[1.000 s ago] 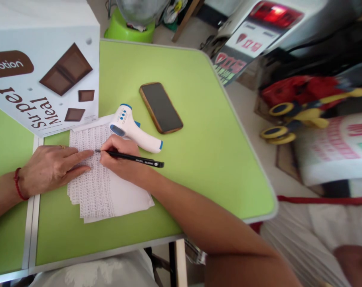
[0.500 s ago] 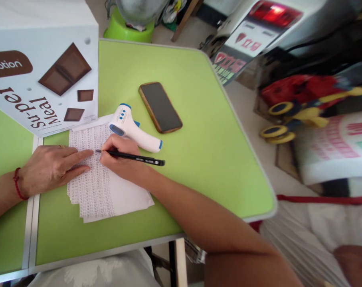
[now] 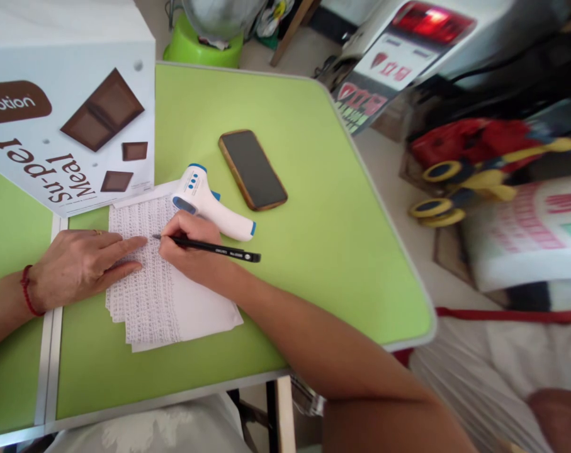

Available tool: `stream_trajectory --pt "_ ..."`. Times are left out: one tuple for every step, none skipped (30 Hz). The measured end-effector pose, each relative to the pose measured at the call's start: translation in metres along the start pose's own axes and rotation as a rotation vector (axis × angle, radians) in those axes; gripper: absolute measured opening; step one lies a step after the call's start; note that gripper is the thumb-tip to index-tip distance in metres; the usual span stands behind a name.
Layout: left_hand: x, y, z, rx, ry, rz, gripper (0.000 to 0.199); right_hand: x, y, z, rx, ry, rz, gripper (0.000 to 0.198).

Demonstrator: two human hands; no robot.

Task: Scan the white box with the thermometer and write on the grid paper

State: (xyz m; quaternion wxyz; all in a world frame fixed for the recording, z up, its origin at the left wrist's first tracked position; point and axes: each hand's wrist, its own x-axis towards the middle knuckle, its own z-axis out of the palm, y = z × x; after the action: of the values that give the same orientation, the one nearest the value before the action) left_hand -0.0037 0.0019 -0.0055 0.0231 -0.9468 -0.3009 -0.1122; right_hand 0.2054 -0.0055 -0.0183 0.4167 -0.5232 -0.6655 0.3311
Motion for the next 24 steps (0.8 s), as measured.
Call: stream_trajectory --pt "0.0002 0.0 0.0 0.0 0.001 0.002 0.027 0.0 -0.0002 -0.0001 -0.007 -0.006 0.006 0.009" --pt "0.0003 0.0001 0.0001 0.0 0.003 0.003 0.027 0.0001 -0.0004 -0.0003 -0.012 -0.009 0.005 0.01" --pt "0.0005 0.0002 0.0001 0.0 0.001 0.003 0.026 0.0001 -0.0004 -0.0006 -0.013 -0.009 -0.002 0.01" --pt "0.0006 0.0003 0.0001 -0.001 0.0 0.003 0.027 0.0 -0.0004 -0.001 -0.012 -0.008 -0.012 0.01" --pt "0.0007 0.0003 0.0 -0.002 -0.004 0.002 0.027 0.0 -0.0003 -0.0014 -0.012 -0.009 -0.021 0.01" --pt "0.0008 0.0004 0.0 -0.003 -0.006 0.001 0.027 0.0 -0.0001 -0.0018 -0.012 -0.012 -0.031 0.01" --pt "0.0009 0.0003 0.0 -0.004 -0.009 -0.001 0.028 -0.0001 0.0001 -0.0021 -0.011 -0.016 -0.036 0.01" --pt "0.0009 0.0002 -0.0001 -0.006 -0.013 -0.004 0.028 0.0 0.0004 -0.0023 -0.008 -0.019 -0.035 0.01" --pt "0.001 0.0001 -0.0001 -0.007 -0.016 -0.005 0.029 0.0 0.0006 -0.0024 -0.002 -0.017 -0.03 0.01" --pt "0.0011 0.0 -0.0001 -0.009 -0.017 -0.006 0.029 0.0001 0.0009 -0.0022 0.009 -0.01 -0.023 0.01" --pt "0.0011 -0.0001 0.0 -0.011 -0.016 -0.007 0.029 0.0002 0.0012 -0.002 0.022 0.0 -0.016 0.01" --pt "0.0011 -0.0001 0.0 -0.011 -0.014 -0.007 0.029 0.0003 0.0015 -0.0016 0.033 0.014 -0.009 0.01" --pt "0.0011 -0.0001 0.0001 -0.011 -0.013 -0.006 0.03 0.0004 0.0017 -0.0012 0.04 0.028 -0.003 0.009" --pt "0.0011 0.0 0.0002 -0.01 -0.012 -0.005 0.03 0.0004 0.0018 -0.0009 0.043 0.037 -0.002 0.009" --pt "0.001 0.0001 0.0003 -0.009 -0.01 -0.004 0.03 0.0004 0.0019 -0.0006 0.043 0.039 -0.002 0.008" --pt "0.0009 0.0003 0.0003 -0.007 -0.007 -0.001 0.03 0.0003 0.0018 -0.0004 0.04 0.037 -0.003 0.008" --pt "0.0008 0.0004 0.0002 -0.005 -0.005 0.001 0.029 0.0002 0.0016 -0.0002 0.037 0.033 -0.003 0.008" --pt "0.0007 0.0005 0.0001 -0.004 -0.005 0.002 0.029 0.0001 0.0014 -0.0001 0.035 0.027 -0.002 0.008" --pt "0.0006 0.0005 0.0 -0.004 -0.004 0.001 0.029 -0.0001 0.0012 -0.0001 0.034 0.023 0.002 0.008" --pt "0.0005 0.0005 -0.0003 -0.003 -0.007 -0.002 0.029 -0.0002 0.001 0.0 0.035 0.023 0.006 0.008" --pt "0.0005 0.0004 -0.0005 -0.004 -0.013 -0.006 0.029 -0.0003 0.0008 0.0 0.038 0.028 0.009 0.009" --pt "0.0005 0.0003 -0.0008 -0.003 -0.02 -0.01 0.029 -0.0004 0.0008 0.0 0.04 0.037 0.01 0.009" --pt "0.0005 0.0002 -0.001 -0.002 -0.027 -0.013 0.029 -0.0004 0.0007 -0.0001 0.04 0.044 0.01 0.009" --pt "0.0006 0.0002 -0.0012 -0.001 -0.033 -0.014 0.029 -0.0003 0.0008 -0.0001 0.035 0.051 0.011 0.009"
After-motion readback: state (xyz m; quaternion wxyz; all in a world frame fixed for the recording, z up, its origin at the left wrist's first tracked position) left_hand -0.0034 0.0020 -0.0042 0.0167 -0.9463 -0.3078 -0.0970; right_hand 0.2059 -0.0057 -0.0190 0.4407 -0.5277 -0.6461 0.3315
